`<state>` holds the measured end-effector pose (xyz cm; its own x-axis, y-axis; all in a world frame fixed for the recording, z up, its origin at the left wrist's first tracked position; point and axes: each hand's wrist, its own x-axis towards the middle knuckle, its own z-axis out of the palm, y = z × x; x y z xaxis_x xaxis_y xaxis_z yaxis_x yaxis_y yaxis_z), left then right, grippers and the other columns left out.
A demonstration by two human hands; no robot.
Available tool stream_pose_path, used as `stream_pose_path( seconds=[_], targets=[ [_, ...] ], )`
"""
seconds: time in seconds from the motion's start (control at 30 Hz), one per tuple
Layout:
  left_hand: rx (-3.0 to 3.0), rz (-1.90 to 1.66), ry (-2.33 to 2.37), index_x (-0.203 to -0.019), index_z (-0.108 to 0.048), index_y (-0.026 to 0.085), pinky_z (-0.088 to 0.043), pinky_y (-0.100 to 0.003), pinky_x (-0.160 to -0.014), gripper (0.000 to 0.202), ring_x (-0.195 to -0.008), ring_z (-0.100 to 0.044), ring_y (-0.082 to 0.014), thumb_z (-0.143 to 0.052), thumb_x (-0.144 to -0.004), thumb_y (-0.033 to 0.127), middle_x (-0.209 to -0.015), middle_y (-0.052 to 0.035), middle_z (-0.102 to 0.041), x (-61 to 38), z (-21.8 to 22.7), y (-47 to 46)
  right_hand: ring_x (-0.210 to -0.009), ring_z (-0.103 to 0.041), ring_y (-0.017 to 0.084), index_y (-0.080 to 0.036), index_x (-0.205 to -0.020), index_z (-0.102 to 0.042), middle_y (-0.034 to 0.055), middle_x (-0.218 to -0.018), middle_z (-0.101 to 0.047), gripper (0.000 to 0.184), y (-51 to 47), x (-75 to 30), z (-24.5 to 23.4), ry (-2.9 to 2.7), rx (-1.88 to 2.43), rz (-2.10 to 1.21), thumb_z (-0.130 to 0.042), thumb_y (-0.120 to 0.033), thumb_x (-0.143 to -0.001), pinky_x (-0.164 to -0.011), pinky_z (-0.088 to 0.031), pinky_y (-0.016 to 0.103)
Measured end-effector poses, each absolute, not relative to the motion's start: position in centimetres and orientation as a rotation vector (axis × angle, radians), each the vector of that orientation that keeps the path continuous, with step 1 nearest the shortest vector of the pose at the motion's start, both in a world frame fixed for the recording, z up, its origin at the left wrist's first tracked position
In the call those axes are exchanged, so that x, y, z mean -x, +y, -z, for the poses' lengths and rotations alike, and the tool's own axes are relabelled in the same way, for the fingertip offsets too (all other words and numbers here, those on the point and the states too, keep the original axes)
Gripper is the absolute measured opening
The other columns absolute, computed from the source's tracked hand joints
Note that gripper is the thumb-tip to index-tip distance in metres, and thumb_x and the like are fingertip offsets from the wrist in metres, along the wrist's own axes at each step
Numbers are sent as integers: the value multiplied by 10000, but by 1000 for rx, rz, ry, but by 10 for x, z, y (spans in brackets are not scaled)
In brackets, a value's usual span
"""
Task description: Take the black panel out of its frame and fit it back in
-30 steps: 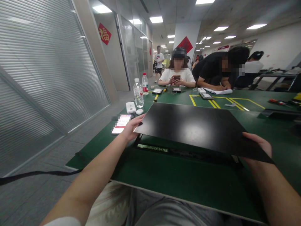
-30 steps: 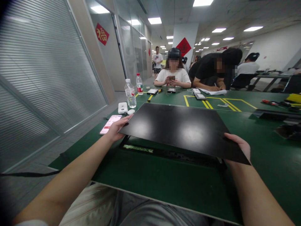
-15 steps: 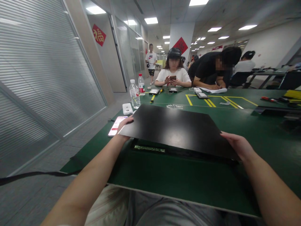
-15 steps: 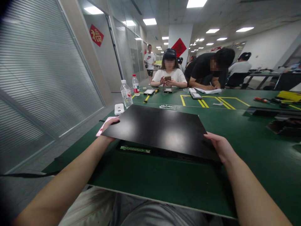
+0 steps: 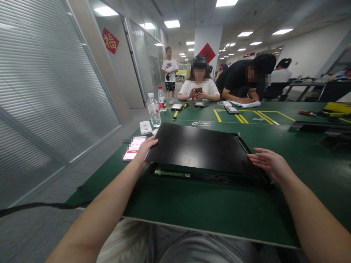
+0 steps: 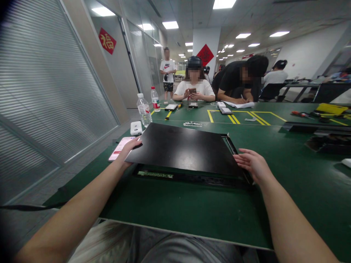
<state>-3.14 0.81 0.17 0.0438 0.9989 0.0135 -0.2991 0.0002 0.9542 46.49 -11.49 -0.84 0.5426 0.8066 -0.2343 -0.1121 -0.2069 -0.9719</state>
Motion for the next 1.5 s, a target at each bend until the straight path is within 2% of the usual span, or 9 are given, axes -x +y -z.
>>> stream_pose_path(
  seconds=[0.13,0.23,0.43,0.53,0.67,0.93,1.13,1.27,1.5],
  targets=[
    [-978,-1333,1028,-1169,-873,146,-696,-351,-805,453,-843,-858,-295,-934,-727,222,-872,-76,-878,34,2,11,-802,-843,262,-232,-1016,-718,117,-869,-851,282,-117,-465,6,-629,1583,-916,-792,-130,-763,-683,-673,330],
    [-983,-1327,1040,-1201,-868,149,-705,-355,-851,464,-890,-869,-290,-967,-753,220,-930,-92,-891,34,3,11,-784,-831,253,-244,-970,-707,103,-856,-846,263,-116,-470,10,-673,1562,-891,-816,-135,-757,-659,-657,316],
    [-967,-1300,1022,-1228,-860,144,-710,-339,-844,442,-883,-870,-270,-963,-803,208,-956,-94,-901,24,2,5,-626,-685,163,-246,-926,-716,77,-844,-842,233,-112,-481,18,-664,1628,-821,-829,-170,-737,-485,-493,215],
    [-946,-1284,998,-1205,-859,134,-705,-311,-819,390,-825,-857,-240,-935,-824,165,-929,-89,-898,20,3,3,-598,-633,149,-237,-900,-712,80,-826,-834,242,-110,-482,20,-638,1650,-813,-839,-175,-704,-462,-460,205],
    [-978,-1239,1003,-1252,-849,130,-708,-326,-829,462,-863,-865,-261,-980,-816,207,-975,-109,-902,21,5,3,-577,-608,147,-244,-858,-714,67,-793,-814,222,-108,-486,26,-668,1661,-773,-829,-217,-670,-446,-441,210],
    [-1010,-1188,1022,-1271,-853,137,-711,-339,-867,436,-910,-874,-270,-972,-858,213,-1018,-115,-909,23,10,5,-624,-606,173,-243,-813,-748,89,-830,-821,224,-108,-488,33,-796,1761,-654,-836,-351,-638,-490,-448,260],
    [-1040,-1147,1003,-1321,-844,138,-709,-337,-873,528,-975,-880,-295,-1015,-839,270,-1045,-136,-908,25,16,8,-712,-680,234,-256,-789,-792,60,-809,-795,221,-109,-481,30,-998,1993,-423,-780,-448,-679,-653,-512,355],
    [-1023,-1137,1010,-1338,-847,151,-710,-339,-856,507,-997,-880,-306,-990,-866,265,-1071,-138,-909,23,12,6,-757,-712,273,-282,-788,-792,61,-783,-785,188,-111,-475,30,-1087,2081,-304,-760,-455,-723,-703,-526,390],
    [-993,-1130,1046,-1346,-852,156,-703,-337,-896,417,-1000,-876,-287,-913,-939,222,-1101,-131,-910,23,9,6,-816,-748,279,-289,-836,-805,72,-889,-832,164,-111,-468,34,-1259,2177,-137,-752,-438,-794,-706,-532,378]
  ],
)
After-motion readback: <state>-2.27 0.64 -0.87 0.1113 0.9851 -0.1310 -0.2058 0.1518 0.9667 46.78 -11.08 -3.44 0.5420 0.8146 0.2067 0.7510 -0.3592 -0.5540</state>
